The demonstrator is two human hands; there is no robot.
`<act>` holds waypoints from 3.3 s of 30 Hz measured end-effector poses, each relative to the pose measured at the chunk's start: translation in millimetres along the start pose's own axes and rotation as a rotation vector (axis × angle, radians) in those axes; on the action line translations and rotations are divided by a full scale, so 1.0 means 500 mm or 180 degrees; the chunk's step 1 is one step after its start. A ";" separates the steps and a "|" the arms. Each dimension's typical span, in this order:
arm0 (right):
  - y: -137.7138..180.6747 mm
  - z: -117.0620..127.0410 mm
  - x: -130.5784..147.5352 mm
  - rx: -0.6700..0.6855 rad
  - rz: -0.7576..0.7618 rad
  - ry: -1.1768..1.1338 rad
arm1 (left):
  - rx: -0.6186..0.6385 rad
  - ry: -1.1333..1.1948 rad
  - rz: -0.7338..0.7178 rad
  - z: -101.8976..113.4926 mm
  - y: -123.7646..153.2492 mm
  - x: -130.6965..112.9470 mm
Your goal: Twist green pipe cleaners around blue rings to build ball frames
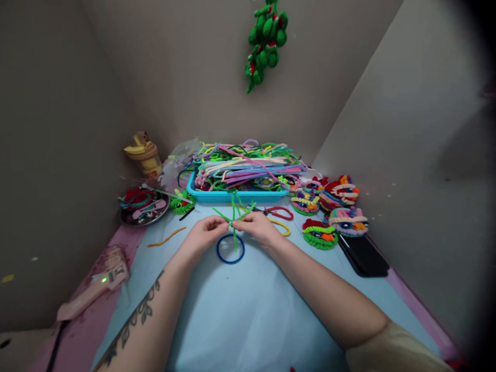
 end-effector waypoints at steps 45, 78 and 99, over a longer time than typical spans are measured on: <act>0.029 -0.022 0.026 -0.0073 0.0312 -0.0003 | -0.0076 -0.0618 -0.0399 -0.013 -0.001 0.018; 0.044 -0.022 0.038 -0.0118 0.0131 0.0181 | -0.0162 0.0374 -0.0128 -0.021 0.005 0.005; 0.031 0.010 0.033 -0.0595 -0.0083 -0.0212 | -0.0032 -0.0459 -0.0153 0.021 -0.005 0.008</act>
Point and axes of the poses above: each hand's wrist, its own y-axis away from the middle knuckle, its own z-axis out of the back of the hand, x = y × z, the point moved 3 cm from there along -y, towards the middle knuckle, and after that the axes turned 13 degrees about -z, right-handed, at the moved point
